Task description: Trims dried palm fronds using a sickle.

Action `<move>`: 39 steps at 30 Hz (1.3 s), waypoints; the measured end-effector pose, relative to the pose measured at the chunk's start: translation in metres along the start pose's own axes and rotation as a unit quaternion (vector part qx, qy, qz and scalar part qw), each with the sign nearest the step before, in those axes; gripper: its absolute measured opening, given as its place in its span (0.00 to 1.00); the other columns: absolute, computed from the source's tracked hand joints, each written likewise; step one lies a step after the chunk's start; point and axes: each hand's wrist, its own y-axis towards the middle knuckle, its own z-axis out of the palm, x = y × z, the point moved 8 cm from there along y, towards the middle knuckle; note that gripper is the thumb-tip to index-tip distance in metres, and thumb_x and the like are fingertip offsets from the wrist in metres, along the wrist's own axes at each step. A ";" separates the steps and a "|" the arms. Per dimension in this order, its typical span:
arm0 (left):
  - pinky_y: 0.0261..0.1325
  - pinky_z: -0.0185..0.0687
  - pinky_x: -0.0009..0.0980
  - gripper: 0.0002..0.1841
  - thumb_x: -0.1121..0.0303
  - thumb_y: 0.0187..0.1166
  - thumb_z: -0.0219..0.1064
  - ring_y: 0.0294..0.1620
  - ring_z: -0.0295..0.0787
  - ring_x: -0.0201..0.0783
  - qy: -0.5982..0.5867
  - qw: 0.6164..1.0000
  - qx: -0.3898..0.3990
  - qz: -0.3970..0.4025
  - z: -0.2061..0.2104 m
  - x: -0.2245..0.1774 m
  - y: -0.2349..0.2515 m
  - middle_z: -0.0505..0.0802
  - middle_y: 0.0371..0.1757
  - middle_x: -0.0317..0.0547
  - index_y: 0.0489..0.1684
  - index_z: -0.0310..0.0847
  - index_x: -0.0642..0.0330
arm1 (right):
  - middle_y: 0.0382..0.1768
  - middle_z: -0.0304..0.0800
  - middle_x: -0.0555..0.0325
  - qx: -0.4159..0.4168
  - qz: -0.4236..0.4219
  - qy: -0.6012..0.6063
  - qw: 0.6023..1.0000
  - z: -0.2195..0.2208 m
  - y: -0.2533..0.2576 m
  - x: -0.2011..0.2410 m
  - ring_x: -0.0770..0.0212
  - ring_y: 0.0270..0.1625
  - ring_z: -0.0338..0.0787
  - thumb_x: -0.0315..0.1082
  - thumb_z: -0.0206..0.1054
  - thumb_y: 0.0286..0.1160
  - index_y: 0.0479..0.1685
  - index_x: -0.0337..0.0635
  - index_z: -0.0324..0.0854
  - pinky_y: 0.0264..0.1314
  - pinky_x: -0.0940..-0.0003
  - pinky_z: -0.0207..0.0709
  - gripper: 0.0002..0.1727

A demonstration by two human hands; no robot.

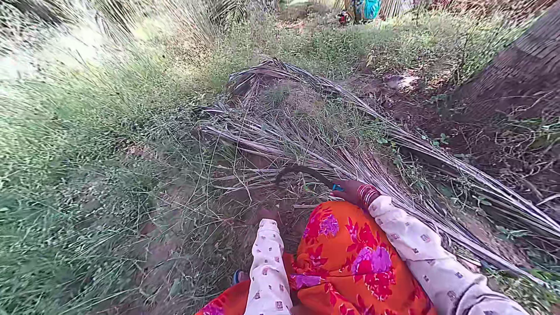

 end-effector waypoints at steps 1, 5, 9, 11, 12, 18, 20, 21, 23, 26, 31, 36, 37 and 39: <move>0.92 0.57 0.51 0.45 0.56 0.81 0.74 0.90 0.65 0.61 -0.005 1.000 0.000 0.005 0.001 -0.002 -0.001 0.71 0.85 0.74 0.89 0.54 0.76 | 0.69 0.82 0.29 -0.005 -0.010 0.009 1.000 0.000 0.008 0.002 0.31 0.73 0.82 0.50 0.56 0.92 0.88 0.40 0.63 0.78 0.33 0.66 0.33; 0.91 0.58 0.53 0.45 0.58 0.79 0.76 0.90 0.65 0.61 -0.018 0.999 0.025 0.029 0.008 -0.009 -0.001 0.70 0.87 0.72 0.91 0.53 0.71 | 0.72 0.80 0.29 0.014 -0.011 -0.031 0.999 -0.001 0.026 0.021 0.31 0.75 0.80 0.49 0.55 0.93 0.87 0.38 0.63 0.79 0.34 0.66 0.32; 0.90 0.60 0.54 0.45 0.61 0.78 0.77 0.89 0.67 0.62 -0.032 0.997 0.039 0.055 0.021 -0.010 0.011 0.72 0.85 0.72 0.92 0.54 0.67 | 0.69 0.81 0.29 0.060 0.008 -0.045 0.997 0.002 0.044 0.043 0.33 0.66 0.85 0.49 0.57 0.92 0.85 0.37 0.66 0.73 0.36 0.70 0.31; 0.90 0.61 0.54 0.45 0.54 0.79 0.75 0.88 0.69 0.61 -0.007 0.998 0.051 0.032 0.027 -0.007 0.014 0.75 0.84 0.71 0.91 0.56 0.68 | 0.69 0.82 0.30 0.073 0.021 -0.068 0.995 0.000 0.055 0.049 0.35 0.67 0.85 0.50 0.56 0.92 0.83 0.37 0.68 0.73 0.36 0.70 0.31; 0.89 0.62 0.54 0.45 0.51 0.80 0.74 0.87 0.70 0.60 0.002 0.998 0.052 0.022 0.029 -0.007 0.015 0.76 0.83 0.70 0.90 0.58 0.70 | 0.69 0.82 0.31 0.071 0.028 -0.087 0.993 -0.002 0.062 0.049 0.35 0.68 0.85 0.52 0.57 0.91 0.81 0.37 0.71 0.73 0.35 0.69 0.31; 0.88 0.65 0.53 0.45 0.52 0.81 0.73 0.86 0.71 0.59 -0.058 0.997 0.006 0.058 0.024 -0.020 0.022 0.76 0.83 0.69 0.91 0.54 0.70 | 0.74 0.78 0.32 0.036 0.170 -0.154 0.973 0.000 0.070 0.074 0.35 0.78 0.78 0.54 0.64 0.84 0.72 0.30 0.77 0.75 0.33 0.68 0.33; 0.87 0.66 0.53 0.44 0.52 0.80 0.74 0.86 0.72 0.58 -0.059 0.997 0.012 0.057 0.021 -0.024 0.025 0.76 0.83 0.68 0.90 0.57 0.69 | 0.75 0.77 0.31 0.052 0.166 -0.157 0.972 0.007 0.070 0.071 0.35 0.80 0.76 0.52 0.62 0.87 0.73 0.29 0.76 0.78 0.34 0.66 0.32; 0.87 0.65 0.53 0.44 0.53 0.80 0.74 0.86 0.71 0.58 -0.057 0.997 0.018 0.056 0.021 -0.026 0.025 0.74 0.85 0.68 0.90 0.57 0.69 | 0.74 0.79 0.31 0.063 0.155 -0.167 0.972 0.009 0.077 0.065 0.34 0.79 0.77 0.53 0.60 0.88 0.72 0.29 0.77 0.78 0.33 0.65 0.32; 0.87 0.65 0.52 0.44 0.53 0.79 0.75 0.87 0.69 0.59 -0.026 0.998 0.024 0.056 0.018 -0.030 0.020 0.69 0.88 0.68 0.90 0.58 0.66 | 0.67 0.85 0.32 0.071 0.135 -0.176 0.972 0.014 0.092 0.052 0.33 0.72 0.83 0.53 0.60 0.88 0.67 0.32 0.82 0.74 0.30 0.69 0.30; 0.88 0.65 0.52 0.46 0.52 0.77 0.76 0.89 0.65 0.62 0.016 0.997 0.010 0.069 0.019 -0.037 0.018 0.63 0.91 0.70 0.93 0.56 0.60 | 0.66 0.84 0.30 0.094 0.129 -0.168 0.973 0.010 0.091 0.049 0.33 0.71 0.82 0.54 0.54 0.91 0.69 0.30 0.79 0.72 0.29 0.67 0.32; 0.86 0.64 0.57 0.45 0.48 0.75 0.77 0.89 0.63 0.64 0.031 0.988 -0.006 0.153 0.020 -0.069 0.014 0.65 0.90 0.69 0.92 0.62 0.52 | 0.64 0.84 0.28 0.083 0.122 -0.152 0.977 -0.006 0.083 0.027 0.32 0.69 0.84 0.51 0.52 0.92 0.67 0.29 0.80 0.71 0.27 0.68 0.30; 0.90 0.61 0.48 0.26 0.56 0.88 0.65 0.89 0.67 0.56 0.104 0.975 0.059 0.190 0.026 -0.087 0.018 0.74 0.86 0.63 0.79 0.77 0.62 | 0.62 0.84 0.29 0.115 0.136 -0.135 0.975 0.007 0.086 0.026 0.35 0.64 0.86 0.51 0.50 0.94 0.70 0.28 0.77 0.69 0.33 0.70 0.31; 0.89 0.63 0.48 0.23 0.58 0.90 0.62 0.87 0.71 0.55 0.089 0.978 0.057 0.181 0.024 -0.084 0.021 0.79 0.82 0.62 0.76 0.80 0.63 | 0.62 0.84 0.30 0.111 0.139 -0.128 0.976 0.008 0.090 0.026 0.35 0.63 0.86 0.52 0.52 0.93 0.69 0.29 0.78 0.69 0.33 0.71 0.31; 0.87 0.65 0.49 0.20 0.59 0.91 0.61 0.81 0.79 0.54 0.033 0.987 0.036 0.150 0.016 -0.069 0.032 0.87 0.75 0.60 0.72 0.83 0.63 | 0.62 0.84 0.30 0.111 0.142 -0.122 0.976 0.010 0.096 0.027 0.36 0.63 0.86 0.52 0.53 0.92 0.70 0.30 0.77 0.68 0.33 0.71 0.30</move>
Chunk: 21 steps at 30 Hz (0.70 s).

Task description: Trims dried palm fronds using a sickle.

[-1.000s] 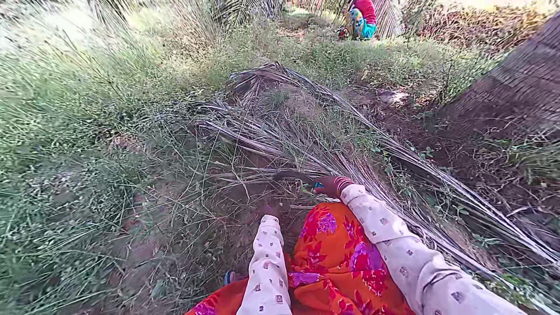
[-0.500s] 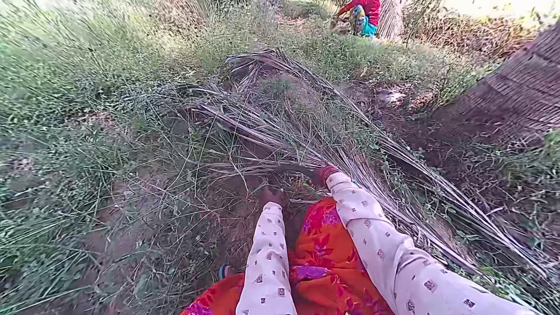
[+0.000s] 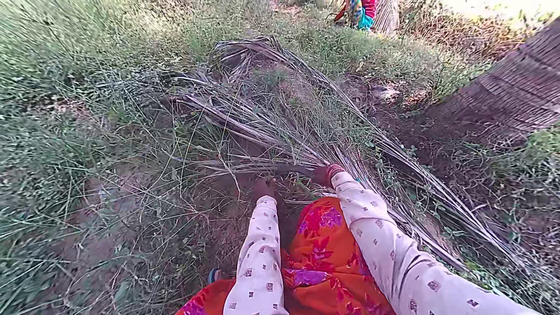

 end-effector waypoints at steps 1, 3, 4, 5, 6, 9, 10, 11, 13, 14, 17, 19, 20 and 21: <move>0.86 0.66 0.50 0.20 0.61 0.91 0.62 0.79 0.80 0.54 -0.038 0.999 -0.020 -0.017 -0.003 0.012 0.003 0.88 0.72 0.60 0.72 0.83 0.62 | 0.60 0.84 0.31 0.000 0.000 0.005 1.000 0.001 0.003 0.000 0.37 0.60 0.86 0.52 0.54 0.92 0.70 0.31 0.77 0.66 0.35 0.72 0.30; 0.82 0.70 0.52 0.18 0.61 0.89 0.64 0.76 0.84 0.55 -0.095 0.992 -0.057 -0.056 -0.008 0.040 0.008 0.91 0.68 0.59 0.70 0.85 0.61 | 0.60 0.85 0.32 0.004 0.004 0.009 1.000 0.002 0.004 0.001 0.38 0.59 0.87 0.52 0.54 0.92 0.70 0.31 0.77 0.66 0.36 0.73 0.30; 0.81 0.71 0.52 0.18 0.61 0.89 0.64 0.74 0.85 0.55 -0.110 0.989 -0.066 -0.073 -0.010 0.050 0.009 0.91 0.67 0.59 0.70 0.85 0.60 | 0.59 0.85 0.33 0.005 0.005 0.008 1.000 0.002 0.004 0.001 0.39 0.59 0.87 0.52 0.54 0.92 0.69 0.31 0.77 0.66 0.36 0.73 0.30; 0.79 0.73 0.52 0.18 0.62 0.89 0.65 0.72 0.86 0.55 -0.125 0.986 -0.074 -0.083 -0.010 0.058 0.009 0.92 0.66 0.59 0.69 0.85 0.60 | 0.58 0.85 0.33 0.006 0.007 0.007 1.000 0.002 0.004 0.002 0.39 0.58 0.87 0.52 0.54 0.92 0.68 0.31 0.78 0.65 0.36 0.73 0.29; 0.79 0.74 0.52 0.17 0.62 0.88 0.66 0.71 0.87 0.55 -0.137 0.983 -0.079 -0.089 -0.011 0.062 0.009 0.92 0.64 0.60 0.68 0.86 0.61 | 0.58 0.85 0.33 0.005 0.009 0.008 1.000 0.001 0.002 0.003 0.39 0.58 0.87 0.52 0.54 0.92 0.67 0.31 0.78 0.65 0.36 0.73 0.29; 0.76 0.75 0.51 0.17 0.63 0.88 0.66 0.67 0.89 0.54 -0.163 0.978 -0.087 -0.097 -0.009 0.059 0.004 0.93 0.63 0.59 0.68 0.86 0.61 | 0.56 0.85 0.34 0.005 0.012 0.016 1.000 0.000 -0.010 0.009 0.42 0.54 0.87 0.51 0.53 0.93 0.67 0.30 0.78 0.62 0.40 0.74 0.29; 0.77 0.75 0.50 0.17 0.62 0.89 0.65 0.68 0.88 0.54 -0.160 0.978 -0.082 -0.103 -0.010 0.057 0.003 0.93 0.64 0.59 0.69 0.85 0.61 | 0.56 0.84 0.34 0.005 0.009 0.013 1.000 -0.001 -0.015 0.009 0.42 0.54 0.86 0.51 0.53 0.93 0.68 0.30 0.77 0.62 0.40 0.74 0.28; 0.78 0.74 0.51 0.18 0.62 0.89 0.65 0.70 0.88 0.54 -0.154 0.979 -0.078 -0.110 -0.011 0.055 0.002 0.92 0.65 0.59 0.70 0.85 0.61 | 0.57 0.84 0.33 0.000 0.008 0.009 1.000 -0.006 -0.022 0.004 0.40 0.56 0.86 0.50 0.53 0.93 0.67 0.30 0.78 0.63 0.38 0.73 0.28; 0.79 0.73 0.52 0.19 0.61 0.89 0.64 0.71 0.87 0.56 -0.152 0.977 -0.084 -0.123 -0.014 0.063 0.002 0.92 0.65 0.61 0.70 0.84 0.62 | 0.58 0.85 0.31 -0.031 0.022 0.014 0.999 -0.022 -0.043 -0.012 0.38 0.59 0.86 0.49 0.54 0.92 0.67 0.31 0.79 0.65 0.35 0.72 0.27; 0.79 0.73 0.53 0.19 0.60 0.90 0.64 0.71 0.87 0.57 -0.160 0.973 -0.097 -0.133 -0.014 0.072 0.003 0.92 0.64 0.62 0.70 0.84 0.63 | 0.54 0.85 0.34 -0.053 0.038 0.026 0.998 -0.032 -0.056 -0.021 0.41 0.54 0.85 0.49 0.56 0.92 0.65 0.32 0.79 0.61 0.38 0.72 0.26; 0.80 0.72 0.54 0.20 0.58 0.89 0.66 0.72 0.86 0.59 -0.185 0.957 -0.149 -0.167 -0.019 0.095 -0.002 0.92 0.65 0.64 0.67 0.86 0.65 | 0.58 0.86 0.32 -0.110 0.062 0.054 0.990 -0.055 -0.087 -0.023 0.37 0.60 0.85 0.47 0.57 0.91 0.65 0.32 0.81 0.65 0.35 0.71 0.24; 0.82 0.70 0.54 0.23 0.57 0.88 0.66 0.75 0.83 0.59 -0.192 0.954 -0.146 -0.176 -0.021 0.102 -0.001 0.90 0.67 0.67 0.68 0.83 0.68 | 0.65 0.84 0.31 -0.125 0.051 0.049 0.990 -0.061 -0.096 -0.007 0.34 0.70 0.83 0.49 0.57 0.91 0.70 0.33 0.79 0.72 0.32 0.69 0.27; 0.82 0.69 0.54 0.24 0.56 0.88 0.66 0.76 0.82 0.59 -0.187 0.956 -0.137 -0.178 -0.021 0.102 -0.001 0.89 0.68 0.67 0.69 0.83 0.69 | 0.66 0.84 0.31 -0.129 0.038 0.053 0.989 -0.061 -0.095 0.001 0.35 0.70 0.83 0.49 0.57 0.91 0.70 0.33 0.79 0.72 0.32 0.68 0.27; 0.83 0.68 0.54 0.24 0.56 0.89 0.65 0.77 0.82 0.60 -0.182 0.959 -0.129 -0.174 -0.022 0.100 -0.001 0.89 0.69 0.68 0.71 0.81 0.69 | 0.66 0.83 0.31 -0.127 0.028 0.053 0.990 -0.059 -0.092 0.007 0.34 0.71 0.82 0.49 0.57 0.91 0.68 0.32 0.79 0.72 0.32 0.67 0.27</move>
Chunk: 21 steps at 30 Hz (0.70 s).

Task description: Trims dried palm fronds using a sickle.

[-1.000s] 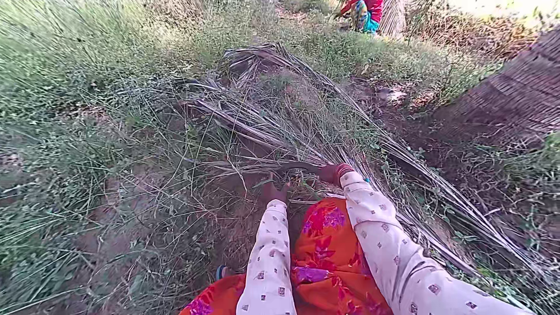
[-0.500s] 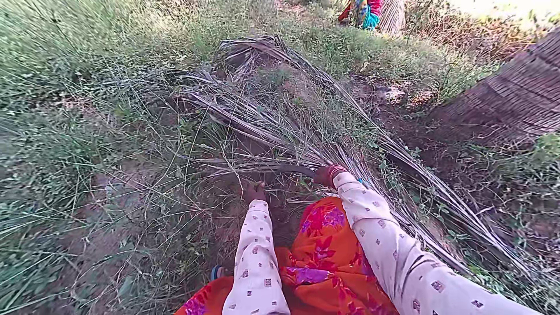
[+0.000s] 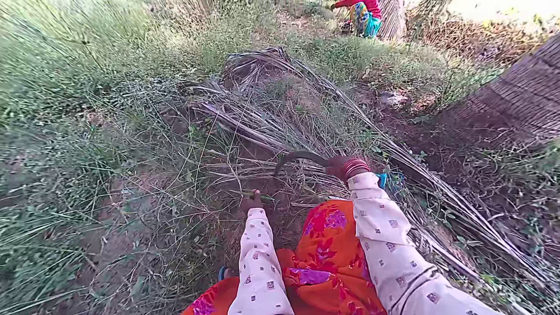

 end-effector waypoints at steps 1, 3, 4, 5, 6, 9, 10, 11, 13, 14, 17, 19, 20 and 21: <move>0.83 0.67 0.55 0.25 0.57 0.89 0.65 0.78 0.80 0.61 0.008 1.000 0.008 0.009 0.000 -0.004 -0.002 0.88 0.70 0.68 0.74 0.80 0.68 | 0.67 0.83 0.30 0.004 -0.007 -0.007 1.000 0.003 0.003 0.004 0.33 0.73 0.81 0.48 0.57 0.91 0.68 0.31 0.80 0.73 0.31 0.67 0.26; 0.85 0.66 0.55 0.25 0.59 0.87 0.67 0.80 0.79 0.59 0.004 0.999 0.016 0.038 0.001 -0.011 -0.007 0.87 0.73 0.64 0.79 0.77 0.62 | 0.71 0.81 0.31 0.016 -0.009 -0.032 0.999 0.012 0.011 0.000 0.33 0.77 0.78 0.48 0.56 0.91 0.71 0.33 0.79 0.75 0.29 0.65 0.27; 0.85 0.66 0.55 0.26 0.60 0.86 0.68 0.80 0.79 0.58 -0.003 0.999 0.020 0.047 0.002 -0.013 -0.009 0.87 0.74 0.63 0.80 0.76 0.60 | 0.71 0.81 0.31 0.019 -0.005 -0.039 0.999 0.017 0.016 -0.006 0.32 0.77 0.78 0.49 0.57 0.91 0.72 0.35 0.80 0.75 0.29 0.66 0.27; 0.85 0.66 0.55 0.26 0.61 0.86 0.69 0.81 0.79 0.58 -0.004 0.998 0.025 0.055 0.003 -0.015 -0.011 0.86 0.75 0.63 0.81 0.75 0.60 | 0.70 0.82 0.31 0.021 -0.002 -0.041 0.999 0.020 0.020 -0.014 0.32 0.76 0.79 0.49 0.57 0.91 0.71 0.34 0.80 0.75 0.28 0.66 0.27; 0.85 0.67 0.54 0.27 0.61 0.85 0.70 0.81 0.79 0.57 0.001 0.998 0.031 0.058 0.004 -0.016 -0.012 0.86 0.75 0.62 0.81 0.75 0.60 | 0.69 0.82 0.30 0.023 -0.001 -0.037 0.999 0.023 0.023 -0.021 0.32 0.75 0.80 0.49 0.57 0.91 0.69 0.32 0.80 0.74 0.28 0.66 0.27; 0.85 0.66 0.53 0.27 0.63 0.84 0.71 0.82 0.78 0.56 0.026 0.996 0.056 0.065 0.008 -0.016 -0.014 0.85 0.77 0.62 0.81 0.75 0.61 | 0.66 0.84 0.29 0.014 -0.001 0.001 1.000 0.028 0.031 -0.034 0.32 0.73 0.81 0.50 0.57 0.90 0.67 0.31 0.81 0.73 0.30 0.67 0.28; 0.86 0.66 0.53 0.27 0.64 0.84 0.71 0.82 0.77 0.56 0.036 0.995 0.061 0.068 0.010 -0.016 -0.016 0.85 0.76 0.62 0.80 0.75 0.62 | 0.65 0.84 0.30 0.006 0.000 0.021 1.000 0.028 0.032 -0.035 0.33 0.72 0.82 0.50 0.58 0.90 0.66 0.31 0.81 0.73 0.31 0.67 0.28; 0.86 0.65 0.52 0.27 0.64 0.84 0.71 0.82 0.77 0.56 0.047 0.994 0.065 0.070 0.011 -0.016 -0.019 0.85 0.76 0.63 0.80 0.75 0.63 | 0.65 0.84 0.30 0.000 0.000 0.036 0.999 0.029 0.032 -0.033 0.33 0.72 0.82 0.50 0.58 0.90 0.67 0.31 0.80 0.73 0.31 0.67 0.28; 0.85 0.67 0.52 0.26 0.63 0.83 0.72 0.81 0.78 0.58 0.070 0.993 0.063 0.073 0.014 -0.017 -0.023 0.85 0.74 0.66 0.77 0.77 0.66 | 0.69 0.82 0.30 -0.006 0.001 0.049 0.999 0.028 0.029 -0.026 0.34 0.75 0.80 0.50 0.57 0.90 0.68 0.32 0.80 0.75 0.31 0.66 0.27; 0.85 0.67 0.53 0.27 0.62 0.83 0.72 0.81 0.78 0.59 0.084 0.992 0.064 0.072 0.016 -0.017 -0.025 0.85 0.75 0.67 0.78 0.77 0.65 | 0.70 0.82 0.31 -0.008 0.004 0.051 0.999 0.029 0.029 -0.022 0.34 0.76 0.79 0.49 0.57 0.90 0.69 0.33 0.80 0.75 0.30 0.67 0.27; 0.84 0.68 0.55 0.28 0.61 0.84 0.72 0.80 0.77 0.61 0.091 0.990 0.071 0.077 0.022 -0.016 -0.030 0.83 0.75 0.70 0.78 0.75 0.67 | 0.71 0.82 0.34 0.003 -0.005 0.061 0.998 0.041 0.038 -0.005 0.34 0.76 0.80 0.51 0.57 0.89 0.69 0.36 0.81 0.72 0.29 0.70 0.27; 0.81 0.72 0.54 0.27 0.63 0.84 0.71 0.76 0.82 0.60 0.086 0.988 0.076 0.100 0.028 -0.015 -0.032 0.86 0.71 0.69 0.78 0.75 0.69 | 0.73 0.80 0.33 0.035 -0.033 0.071 0.996 0.050 0.040 0.010 0.36 0.78 0.78 0.49 0.56 0.89 0.70 0.33 0.80 0.74 0.31 0.68 0.27; 0.81 0.72 0.54 0.27 0.63 0.85 0.70 0.75 0.82 0.60 0.091 0.987 0.074 0.106 0.029 -0.014 -0.032 0.87 0.71 0.69 0.78 0.74 0.70 | 0.73 0.79 0.32 0.048 -0.050 0.068 0.995 0.055 0.042 0.016 0.35 0.78 0.78 0.48 0.55 0.90 0.70 0.32 0.79 0.75 0.30 0.67 0.28; 0.81 0.72 0.54 0.27 0.63 0.85 0.70 0.75 0.82 0.60 0.095 0.987 0.068 0.108 0.029 -0.013 -0.034 0.86 0.70 0.71 0.77 0.74 0.72 | 0.70 0.81 0.31 0.049 -0.064 0.062 0.995 0.060 0.048 0.020 0.34 0.75 0.80 0.49 0.55 0.90 0.67 0.31 0.81 0.73 0.30 0.68 0.28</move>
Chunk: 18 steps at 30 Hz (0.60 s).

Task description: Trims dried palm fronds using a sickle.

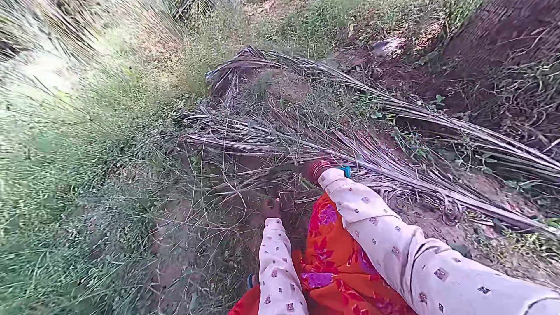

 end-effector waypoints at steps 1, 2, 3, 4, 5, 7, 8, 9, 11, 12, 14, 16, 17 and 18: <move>0.81 0.72 0.54 0.28 0.63 0.85 0.70 0.75 0.82 0.61 0.007 1.000 -0.013 -0.002 -0.001 0.000 -0.002 0.86 0.70 0.72 0.77 0.73 0.74 | 0.67 0.84 0.31 -0.002 -0.003 -0.005 1.000 0.004 0.004 0.000 0.33 0.71 0.82 0.50 0.56 0.90 0.63 0.31 0.83 0.69 0.30 0.71 0.28; 0.82 0.71 0.54 0.30 0.62 0.85 0.71 0.76 0.81 0.62 0.013 0.999 -0.032 -0.005 -0.002 -0.001 -0.006 0.85 0.71 0.73 0.78 0.71 0.75 | 0.64 0.86 0.31 0.004 0.004 -0.006 1.000 0.003 0.001 0.000 0.33 0.70 0.84 0.50 0.57 0.90 0.60 0.31 0.84 0.68 0.29 0.72 0.27; 0.83 0.69 0.54 0.32 0.61 0.85 0.71 0.79 0.78 0.62 0.011 0.999 -0.051 -0.007 -0.002 -0.002 -0.009 0.83 0.74 0.74 0.81 0.68 0.75 | 0.64 0.86 0.32 0.011 0.017 0.001 1.000 0.002 -0.002 -0.001 0.33 0.69 0.84 0.50 0.58 0.89 0.59 0.31 0.85 0.67 0.29 0.72 0.27; 0.86 0.66 0.55 0.34 0.60 0.85 0.71 0.82 0.75 0.63 0.012 0.998 -0.066 -0.013 -0.003 -0.004 -0.012 0.80 0.77 0.74 0.84 0.65 0.74 | 0.65 0.85 0.32 0.020 0.029 0.016 0.999 0.001 -0.003 -0.003 0.33 0.70 0.83 0.49 0.58 0.89 0.59 0.31 0.84 0.67 0.30 0.73 0.26; 0.87 0.64 0.55 0.36 0.59 0.85 0.70 0.84 0.72 0.64 0.023 0.997 -0.075 -0.017 -0.004 -0.006 -0.013 0.77 0.80 0.75 0.85 0.63 0.73 | 0.65 0.85 0.32 0.027 0.037 0.030 0.998 0.002 -0.001 -0.005 0.34 0.70 0.83 0.46 0.58 0.89 0.59 0.31 0.84 0.65 0.31 0.73 0.24; 0.89 0.60 0.55 0.38 0.56 0.83 0.72 0.87 0.67 0.64 0.058 0.995 -0.079 -0.018 -0.006 -0.007 -0.013 0.73 0.83 0.75 0.86 0.62 0.72 | 0.64 0.86 0.34 0.031 0.038 0.046 0.998 0.003 0.004 -0.008 0.35 0.69 0.84 0.45 0.58 0.89 0.57 0.32 0.85 0.62 0.31 0.75 0.22; 0.89 0.59 0.56 0.39 0.54 0.82 0.72 0.89 0.64 0.65 0.082 0.994 -0.075 -0.020 -0.005 -0.008 -0.012 0.71 0.85 0.75 0.87 0.63 0.69 | 0.64 0.86 0.34 0.033 0.037 0.049 0.998 0.003 0.006 -0.009 0.35 0.69 0.84 0.45 0.58 0.89 0.57 0.33 0.86 0.62 0.31 0.75 0.22; 0.89 0.60 0.56 0.40 0.53 0.82 0.73 0.89 0.63 0.66 0.104 0.992 -0.075 -0.017 -0.005 -0.010 -0.009 0.69 0.86 0.75 0.88 0.63 0.67 | 0.63 0.86 0.35 0.035 0.035 0.054 0.997 0.002 0.007 -0.010 0.35 0.69 0.84 0.44 0.59 0.88 0.57 0.33 0.86 0.61 0.32 0.75 0.21; 0.89 0.59 0.57 0.40 0.53 0.82 0.73 0.89 0.61 0.68 0.120 0.990 -0.077 -0.002 -0.005 -0.019 -0.004 0.66 0.87 0.76 0.89 0.62 0.66 | 0.65 0.85 0.34 0.040 0.027 0.068 0.997 0.000 0.004 -0.009 0.34 0.71 0.83 0.41 0.60 0.87 0.59 0.31 0.85 0.65 0.31 0.74 0.20; 0.90 0.58 0.57 0.40 0.53 0.82 0.72 0.89 0.61 0.68 0.130 0.988 -0.082 0.008 -0.006 -0.024 -0.001 0.67 0.87 0.76 0.89 0.61 0.67 | 0.67 0.85 0.34 0.043 0.019 0.070 0.996 0.001 0.002 -0.008 0.35 0.72 0.82 0.41 0.60 0.88 0.60 0.31 0.85 0.67 0.31 0.73 0.20; 0.92 0.51 0.56 0.41 0.54 0.83 0.71 0.91 0.59 0.66 0.137 0.987 -0.083 0.032 -0.007 -0.036 0.005 0.68 0.88 0.73 0.90 0.58 0.69 | 0.67 0.85 0.34 0.042 0.005 0.069 0.997 0.003 0.001 -0.009 0.35 0.72 0.82 0.39 0.61 0.87 0.61 0.31 0.85 0.69 0.32 0.72 0.19; 0.93 0.50 0.55 0.42 0.55 0.83 0.71 0.92 0.59 0.62 0.137 0.988 -0.066 0.042 -0.006 -0.046 0.012 0.68 0.89 0.70 0.92 0.55 0.68 | 0.66 0.85 0.33 0.046 0.007 0.071 0.996 0.005 0.002 -0.009 0.34 0.72 0.82 0.39 0.62 0.85 0.60 0.31 0.85 0.67 0.32 0.73 0.19; 0.92 0.54 0.54 0.40 0.56 0.83 0.71 0.91 0.62 0.60 0.131 0.989 -0.052 0.047 -0.003 -0.050 0.015 0.70 0.88 0.68 0.91 0.57 0.67 | 0.66 0.85 0.33 0.052 0.006 0.066 0.996 0.005 0.002 -0.008 0.34 0.71 0.82 0.39 0.62 0.86 0.60 0.31 0.85 0.66 0.32 0.73 0.19; 0.90 0.59 0.53 0.36 0.58 0.85 0.69 0.88 0.68 0.58 0.127 0.990 -0.037 0.051 -0.001 -0.055 0.016 0.74 0.85 0.68 0.88 0.61 0.68 | 0.66 0.84 0.33 0.059 0.006 0.062 0.996 0.006 0.003 -0.007 0.34 0.71 0.82 0.38 0.61 0.86 0.61 0.30 0.84 0.66 0.32 0.74 0.19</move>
